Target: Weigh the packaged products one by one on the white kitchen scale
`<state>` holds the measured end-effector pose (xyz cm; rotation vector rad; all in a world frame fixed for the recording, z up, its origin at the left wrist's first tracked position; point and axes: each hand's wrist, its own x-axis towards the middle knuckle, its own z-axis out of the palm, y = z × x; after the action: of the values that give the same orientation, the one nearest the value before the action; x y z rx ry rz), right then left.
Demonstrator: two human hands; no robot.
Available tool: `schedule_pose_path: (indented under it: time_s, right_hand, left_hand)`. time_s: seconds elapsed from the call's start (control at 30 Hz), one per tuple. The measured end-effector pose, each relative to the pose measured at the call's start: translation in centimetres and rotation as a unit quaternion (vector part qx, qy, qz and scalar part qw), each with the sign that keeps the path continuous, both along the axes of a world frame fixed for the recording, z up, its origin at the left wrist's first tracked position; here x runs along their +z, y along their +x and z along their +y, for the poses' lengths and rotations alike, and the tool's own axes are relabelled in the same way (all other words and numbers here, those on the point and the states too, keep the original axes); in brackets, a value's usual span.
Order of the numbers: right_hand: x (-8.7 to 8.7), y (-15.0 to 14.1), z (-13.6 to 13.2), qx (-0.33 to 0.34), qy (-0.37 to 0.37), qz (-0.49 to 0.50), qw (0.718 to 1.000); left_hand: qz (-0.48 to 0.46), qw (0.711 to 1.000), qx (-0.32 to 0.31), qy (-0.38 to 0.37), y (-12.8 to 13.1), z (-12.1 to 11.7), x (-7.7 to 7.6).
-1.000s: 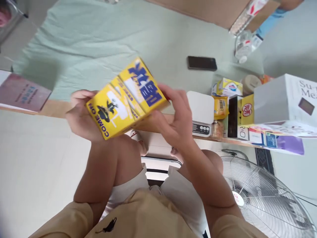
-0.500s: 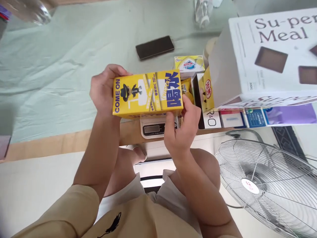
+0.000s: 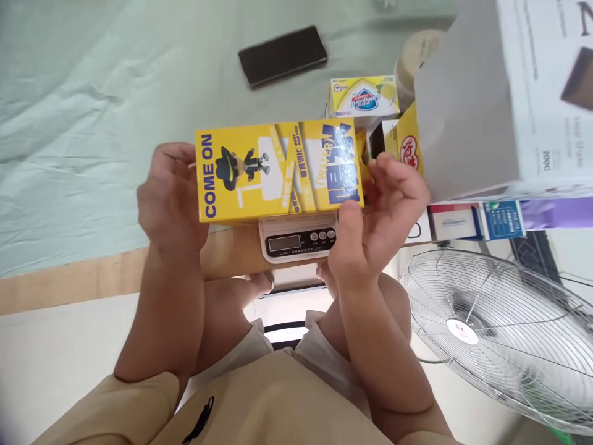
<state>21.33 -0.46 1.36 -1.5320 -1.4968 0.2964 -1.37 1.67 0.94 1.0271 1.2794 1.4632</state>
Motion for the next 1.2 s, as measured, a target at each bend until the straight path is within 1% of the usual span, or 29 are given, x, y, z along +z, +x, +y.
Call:
schedule_pose_path:
  time_s: [0.07,0.17,0.27,0.33,0.4,0.53,0.63,0.7,0.8,0.87,0.93,1.07,1.2]
  right_hand:
    - [-0.1,0.1,0.1,-0.001,-0.027,-0.009,1.0]
    - [-0.4,0.1,0.2,0.026,-0.055,0.07,0.996]
    - [-1.1,-0.1,0.1,0.058,-0.078,0.15,0.984]
    - [-1.4,-0.1,0.0,0.081,-0.083,0.175,0.978]
    - [-1.6,-0.1,0.0,0.11,-0.081,0.187,0.973]
    - [-1.4,0.0,0.0,0.17,-0.045,0.217,0.96]
    - [-1.0,0.2,0.2,0.205,-0.038,0.237,0.949]
    - [-0.8,0.3,0.3,0.21,-0.038,0.242,0.947]
    - [-0.6,0.6,0.5,0.206,-0.018,0.263,0.943]
    - [-0.5,0.8,0.5,0.203,-0.008,0.283,0.937]
    - [-0.6,1.0,0.6,0.203,-0.009,0.297,0.933]
    - [-0.5,1.1,1.2,0.197,-0.03,0.318,0.927]
    - [0.4,0.3,3.5,0.197,-0.059,0.352,0.913]
  left_hand:
    - [-0.021,0.998,-0.041,-0.037,0.0,-0.1,-0.3]
    - [-0.032,0.993,-0.081,-0.076,0.0,-0.5,-0.1]
    - [-0.045,0.986,-0.095,-0.133,-0.2,-0.8,0.4]
    - [-0.056,0.978,-0.101,-0.176,-0.4,-1.1,0.9]
    - [-0.064,0.972,-0.104,-0.2,-0.6,-1.3,1.4]
    - [-0.058,0.972,-0.111,-0.201,-1.1,-1.5,2.3]
    - [-0.06,0.976,-0.082,-0.19,-1.5,-1.6,2.9]
    - [-0.071,0.977,-0.059,-0.191,-1.6,-1.6,3.2]
    - [-0.085,0.978,-0.038,-0.185,-1.5,-1.3,3.7]
    - [-0.083,0.982,-0.029,-0.169,-1.2,-0.6,4.2]
    - [-0.073,0.984,-0.02,-0.158,-0.5,0.6,4.9]
    - [-0.065,0.983,-0.005,-0.17,1.6,4.5,6.4]
    - [-0.082,0.982,0.012,-0.169,3.6,8.5,7.0]
